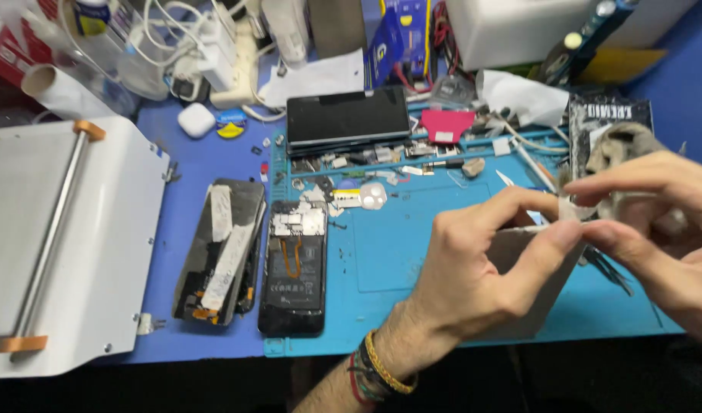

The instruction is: Peeling a protective adhesive film from a phone screen component using tweezers and fingers

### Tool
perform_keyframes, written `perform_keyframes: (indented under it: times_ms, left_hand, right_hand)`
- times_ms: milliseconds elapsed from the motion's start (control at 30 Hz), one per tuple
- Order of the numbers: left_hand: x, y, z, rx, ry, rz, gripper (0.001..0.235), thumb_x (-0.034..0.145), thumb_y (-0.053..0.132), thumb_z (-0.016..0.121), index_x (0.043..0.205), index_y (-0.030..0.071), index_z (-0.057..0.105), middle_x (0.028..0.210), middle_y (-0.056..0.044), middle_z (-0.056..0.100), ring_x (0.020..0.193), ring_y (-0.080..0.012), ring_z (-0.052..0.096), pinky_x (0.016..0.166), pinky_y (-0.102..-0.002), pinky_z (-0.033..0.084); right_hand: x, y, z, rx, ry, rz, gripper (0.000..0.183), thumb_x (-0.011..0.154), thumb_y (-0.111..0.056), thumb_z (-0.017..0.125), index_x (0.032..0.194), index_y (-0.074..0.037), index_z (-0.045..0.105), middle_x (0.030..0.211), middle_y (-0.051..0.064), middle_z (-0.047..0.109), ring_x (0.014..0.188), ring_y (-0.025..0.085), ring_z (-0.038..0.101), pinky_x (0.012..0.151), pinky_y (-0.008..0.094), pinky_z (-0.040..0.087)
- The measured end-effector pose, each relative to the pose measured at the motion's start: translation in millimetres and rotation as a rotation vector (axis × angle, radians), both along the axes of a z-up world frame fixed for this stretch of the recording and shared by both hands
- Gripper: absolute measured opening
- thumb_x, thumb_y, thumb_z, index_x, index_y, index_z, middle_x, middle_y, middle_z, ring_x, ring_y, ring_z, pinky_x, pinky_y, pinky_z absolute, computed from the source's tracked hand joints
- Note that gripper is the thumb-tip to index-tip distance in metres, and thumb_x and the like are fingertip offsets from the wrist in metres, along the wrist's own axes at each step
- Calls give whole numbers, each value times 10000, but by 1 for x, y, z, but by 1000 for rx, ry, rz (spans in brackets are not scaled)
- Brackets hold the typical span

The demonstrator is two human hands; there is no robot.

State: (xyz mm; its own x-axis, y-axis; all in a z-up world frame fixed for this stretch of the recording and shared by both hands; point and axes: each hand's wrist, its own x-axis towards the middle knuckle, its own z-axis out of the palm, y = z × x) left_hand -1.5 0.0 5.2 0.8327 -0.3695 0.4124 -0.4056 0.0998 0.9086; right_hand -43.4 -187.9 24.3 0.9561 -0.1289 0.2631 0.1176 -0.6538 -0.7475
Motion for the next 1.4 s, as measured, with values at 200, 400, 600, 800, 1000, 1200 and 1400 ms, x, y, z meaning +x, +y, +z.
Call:
perform_keyframes:
  times_ms: [200,400,600,800,1000,1200,1400]
  left_hand:
    - [-6,-2,2,-52,-5,1,124,943,135,688,1040,60,684,944,-61,761,807,-118,742,747,-246,580]
    - [-7,1,-5,17,298,-64,231,868,310,778,1009,128,766,956,11,781,862,-2,651,821,-196,561]
    - [-14,-4,-19,0,178,-70,282,936,326,724,790,154,554,679,86,377,655,-47,323,562,-259,310]
    - [-25,-9,-14,-74,194,-102,155,942,220,786,916,104,687,804,9,649,732,-41,508,688,-257,453]
    - [-24,7,-31,-114,52,-111,210,947,195,801,1110,211,670,1172,38,729,1174,-148,718,1184,-306,504]
    - [-24,18,-52,-182,530,-133,270,927,216,746,1130,84,628,983,-44,730,848,-113,661,740,-251,574]
    - [-24,70,-47,-851,614,464,373,974,110,671,1327,77,554,841,-156,716,504,-303,688,434,-441,608]
  right_hand:
    - [8,0,3,58,-92,82,72,853,-85,762,883,-19,760,758,95,712,591,130,502,556,241,334]
    - [5,-8,3,-52,-122,121,111,871,-163,723,841,-61,753,764,60,728,568,128,518,552,251,331]
    - [12,-14,1,-118,-136,165,50,866,-96,721,856,-84,769,808,58,739,646,129,618,580,247,390]
    - [19,-19,-5,-94,-209,34,81,968,-81,781,1006,-29,732,1092,126,671,948,170,647,847,244,487]
    - [14,-38,-30,-104,-123,-50,142,1033,-65,731,1171,-60,763,1165,110,650,1101,180,599,883,258,415]
    - [-4,-17,-41,200,39,-87,509,843,103,720,1336,27,621,908,217,778,826,233,740,758,302,565]
    - [-26,-32,-57,-5,131,-119,87,927,-94,786,1001,-47,779,815,60,682,627,107,407,603,241,266]
